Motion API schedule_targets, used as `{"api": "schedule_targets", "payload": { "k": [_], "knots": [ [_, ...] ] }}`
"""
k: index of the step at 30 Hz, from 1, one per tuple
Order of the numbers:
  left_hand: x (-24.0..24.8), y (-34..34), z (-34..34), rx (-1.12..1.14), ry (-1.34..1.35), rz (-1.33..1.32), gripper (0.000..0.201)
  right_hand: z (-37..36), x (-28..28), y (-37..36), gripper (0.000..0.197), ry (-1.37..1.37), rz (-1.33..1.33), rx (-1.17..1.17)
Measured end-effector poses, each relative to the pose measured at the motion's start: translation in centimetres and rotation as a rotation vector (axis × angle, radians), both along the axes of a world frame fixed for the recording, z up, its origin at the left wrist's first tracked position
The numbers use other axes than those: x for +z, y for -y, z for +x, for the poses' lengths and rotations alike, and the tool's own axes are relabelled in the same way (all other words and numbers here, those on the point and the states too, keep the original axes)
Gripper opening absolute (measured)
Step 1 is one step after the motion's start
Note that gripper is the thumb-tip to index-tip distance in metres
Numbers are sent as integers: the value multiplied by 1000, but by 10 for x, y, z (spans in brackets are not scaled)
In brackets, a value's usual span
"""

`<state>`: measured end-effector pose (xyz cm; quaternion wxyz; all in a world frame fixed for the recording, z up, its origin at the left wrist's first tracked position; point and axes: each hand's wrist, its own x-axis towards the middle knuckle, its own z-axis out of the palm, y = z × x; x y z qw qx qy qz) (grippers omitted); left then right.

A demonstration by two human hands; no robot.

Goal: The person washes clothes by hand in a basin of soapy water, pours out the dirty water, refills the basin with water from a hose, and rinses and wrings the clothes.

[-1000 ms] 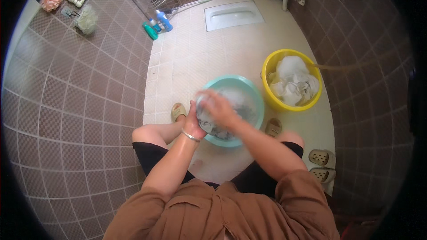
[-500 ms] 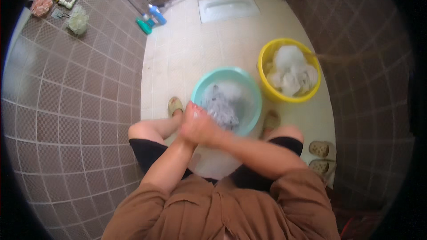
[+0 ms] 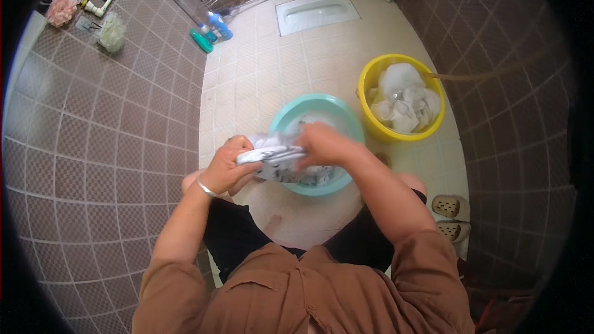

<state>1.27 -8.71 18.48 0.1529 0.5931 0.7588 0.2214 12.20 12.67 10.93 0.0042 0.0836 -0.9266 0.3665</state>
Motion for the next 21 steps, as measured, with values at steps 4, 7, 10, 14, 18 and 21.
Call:
{"api": "schedule_targets", "payload": {
  "k": [4,7,10,14,18,21],
  "knots": [
    [9,14,1,222,696,405,32,-3,-15,-12,30,-421,198,-61],
    [-12,30,-2,622,1417,876,31,-8,15,-9,26,-708,-109,-8],
    [-44,2,9,833,1792,817,29,-6,16,5,23,-6,-1020,-3],
    [-91,-40,34,796,1873,768,32,-32,-26,31,28,81,-1205,-413],
    [-195,4,-14,-408,2067,811,39,-16,7,100,38,-222,-594,8],
    [-108,-51,52,456,2097,674,44,-16,-35,80,31,-44,-114,-56]
  ]
}}
